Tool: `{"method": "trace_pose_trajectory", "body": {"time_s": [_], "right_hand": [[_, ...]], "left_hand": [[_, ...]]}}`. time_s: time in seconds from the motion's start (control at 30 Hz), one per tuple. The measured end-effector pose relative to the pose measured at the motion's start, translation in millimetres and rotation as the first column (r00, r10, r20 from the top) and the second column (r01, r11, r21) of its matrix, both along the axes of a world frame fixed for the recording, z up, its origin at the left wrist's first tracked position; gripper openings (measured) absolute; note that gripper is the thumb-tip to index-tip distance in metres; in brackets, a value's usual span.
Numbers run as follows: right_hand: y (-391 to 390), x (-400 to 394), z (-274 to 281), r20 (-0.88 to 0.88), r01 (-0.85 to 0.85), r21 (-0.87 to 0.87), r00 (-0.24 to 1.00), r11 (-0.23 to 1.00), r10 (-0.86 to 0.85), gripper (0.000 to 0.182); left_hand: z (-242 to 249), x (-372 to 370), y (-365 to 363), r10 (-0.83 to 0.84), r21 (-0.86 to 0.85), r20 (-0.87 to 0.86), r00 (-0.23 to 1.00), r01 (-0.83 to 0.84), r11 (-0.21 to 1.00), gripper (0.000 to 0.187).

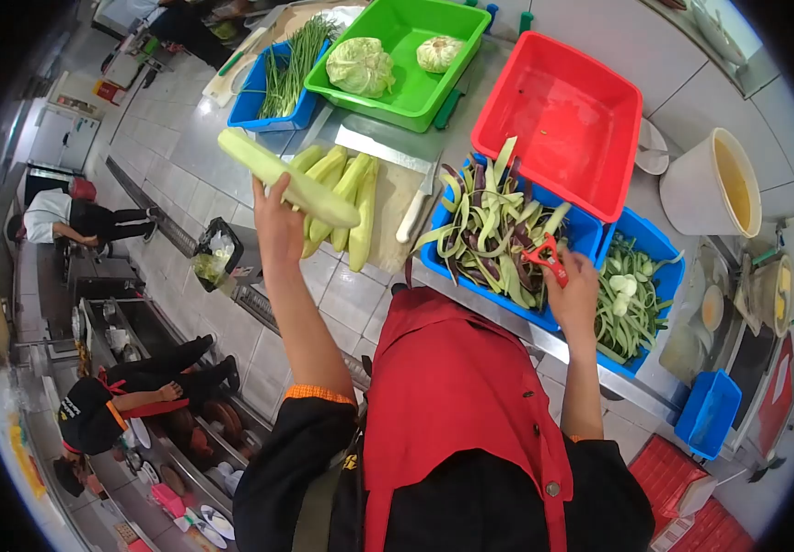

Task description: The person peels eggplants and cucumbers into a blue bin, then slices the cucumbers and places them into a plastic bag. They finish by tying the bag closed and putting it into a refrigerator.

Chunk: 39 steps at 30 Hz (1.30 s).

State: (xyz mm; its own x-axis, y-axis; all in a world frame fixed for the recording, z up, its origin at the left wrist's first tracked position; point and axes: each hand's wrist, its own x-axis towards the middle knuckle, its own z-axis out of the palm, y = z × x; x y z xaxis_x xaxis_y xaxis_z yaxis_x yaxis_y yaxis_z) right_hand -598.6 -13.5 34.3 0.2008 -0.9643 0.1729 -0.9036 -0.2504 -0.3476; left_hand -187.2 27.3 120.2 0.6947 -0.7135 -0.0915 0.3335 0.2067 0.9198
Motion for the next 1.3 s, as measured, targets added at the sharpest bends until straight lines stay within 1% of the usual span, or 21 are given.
{"method": "trace_pose_trajectory", "body": {"time_s": [0.03, 0.07, 0.1, 0.17, 0.23, 0.3, 0.37, 0.4, 0.47, 0.5, 0.57, 0.6, 0.7, 0.77, 0.83, 0.9, 0.97, 1.0, 1.1, 1.23, 1.3], "right_hand": [[2, 7, 1, -0.037, 0.016, -0.158, 0.999, 0.987, -0.022, 0.047], [4, 17, 4, 0.037, 0.032, -0.192, 0.999, 0.981, -0.025, 0.044], [6, 31, 9, 0.200, -0.006, -0.079, 0.980, 0.997, 0.022, 0.042], [11, 66, 17, 0.517, -0.127, 0.124, 0.855, 0.984, 0.046, 0.038], [18, 108, 31, 0.527, -0.298, 0.126, 0.828, 0.946, 0.191, 0.034], [21, 148, 24, 0.626, -0.425, 0.221, 0.752, 0.878, 0.207, 0.033], [18, 189, 11, 0.628, -0.480, 0.245, 0.741, 0.842, 0.240, 0.032], [13, 210, 2, 0.640, -0.499, 0.299, 0.737, 0.813, 0.218, 0.035], [9, 250, -38, 0.256, -0.304, 0.215, 0.935, 0.928, 0.247, 0.039], [4, 267, -52, 0.042, -0.220, 0.136, 0.975, 0.966, 0.216, 0.041], [-12, 284, -68, -0.020, -0.108, 0.262, 0.993, 0.959, 0.117, 0.045], [-15, 288, -75, -0.056, -0.052, 0.329, 0.996, 0.943, 0.075, 0.047], [-23, 288, -74, 0.029, 0.087, 0.387, 0.994, 0.918, -0.106, 0.046], [-3, 286, -47, 0.242, 0.059, 0.443, 0.953, 0.894, -0.183, 0.046], [32, 279, -35, 0.422, 0.034, 0.427, 0.876, 0.904, -0.232, 0.050], [84, 270, -33, 0.391, 0.140, 0.231, 0.893, 0.963, -0.224, 0.053], [122, 257, -5, 0.385, 0.141, 0.370, 0.876, 0.918, -0.290, 0.051], [137, 259, 4, 0.384, 0.220, 0.310, 0.861, 0.925, -0.333, 0.041], [157, 253, 14, 0.467, 0.266, 0.336, 0.786, 0.904, -0.405, 0.036], [152, 245, -9, 0.453, 0.317, 0.386, 0.753, 0.866, -0.477, 0.032], [144, 240, -19, 0.432, 0.310, 0.354, 0.782, 0.882, -0.449, 0.032]], "left_hand": [[-3, 8, 7, -0.021, 0.045, 0.065, 0.998, 0.018, 0.999, 0.063], [-6, 17, 15, -0.041, 0.092, 0.128, 0.991, 0.030, 0.995, 0.065], [-11, 26, 22, -0.063, 0.142, 0.189, 0.980, 0.036, 0.989, 0.067], [-18, 43, 32, -0.102, 0.186, 0.168, 0.981, 0.070, 0.980, 0.065], [-18, 51, 36, -0.172, 0.264, 0.145, 0.974, 0.129, 0.956, 0.066], [-23, 64, 36, -0.189, 0.315, 0.163, 0.968, 0.130, 0.940, 0.068], [-27, 81, 38, -0.252, 0.404, 0.222, 0.942, 0.146, 0.903, 0.069], [-31, 90, 41, -0.341, 0.414, 0.229, 0.912, 0.226, 0.882, 0.079], [-50, 102, 46, -0.442, 0.493, 0.408, 0.799, 0.214, 0.843, 0.082], [-57, 105, 46, -0.489, 0.527, 0.488, 0.723, 0.202, 0.825, 0.084], [-68, 99, 47, -0.587, 0.523, 0.562, 0.583, 0.299, 0.798, 0.092], [-50, 89, 43, -0.678, 0.605, 0.494, 0.544, 0.344, 0.718, 0.091], [-54, 69, 31, -0.813, 0.634, 0.329, 0.480, 0.526, 0.567, 0.089], [-69, 58, 23, -0.827, 0.648, 0.461, 0.323, 0.514, 0.562, 0.089], [-87, 52, 17, -0.833, 0.648, 0.495, 0.247, 0.534, 0.543, 0.087], [-98, 42, 2, -0.825, 0.643, 0.537, 0.178, 0.547, 0.536, 0.085], [-107, 25, -9, -0.816, 0.644, 0.561, 0.141, 0.545, 0.537, 0.083], [-121, 17, -15, -0.767, 0.592, 0.624, 0.150, 0.549, 0.590, 0.084], [-135, -1, -26, -0.710, 0.664, 0.700, -0.073, 0.431, 0.610, 0.084], [-133, 4, -3, -0.643, 0.713, 0.701, -0.310, 0.337, 0.615, 0.078], [-146, 16, 6, -0.619, 0.709, 0.705, -0.347, 0.353, 0.610, 0.070]]}}
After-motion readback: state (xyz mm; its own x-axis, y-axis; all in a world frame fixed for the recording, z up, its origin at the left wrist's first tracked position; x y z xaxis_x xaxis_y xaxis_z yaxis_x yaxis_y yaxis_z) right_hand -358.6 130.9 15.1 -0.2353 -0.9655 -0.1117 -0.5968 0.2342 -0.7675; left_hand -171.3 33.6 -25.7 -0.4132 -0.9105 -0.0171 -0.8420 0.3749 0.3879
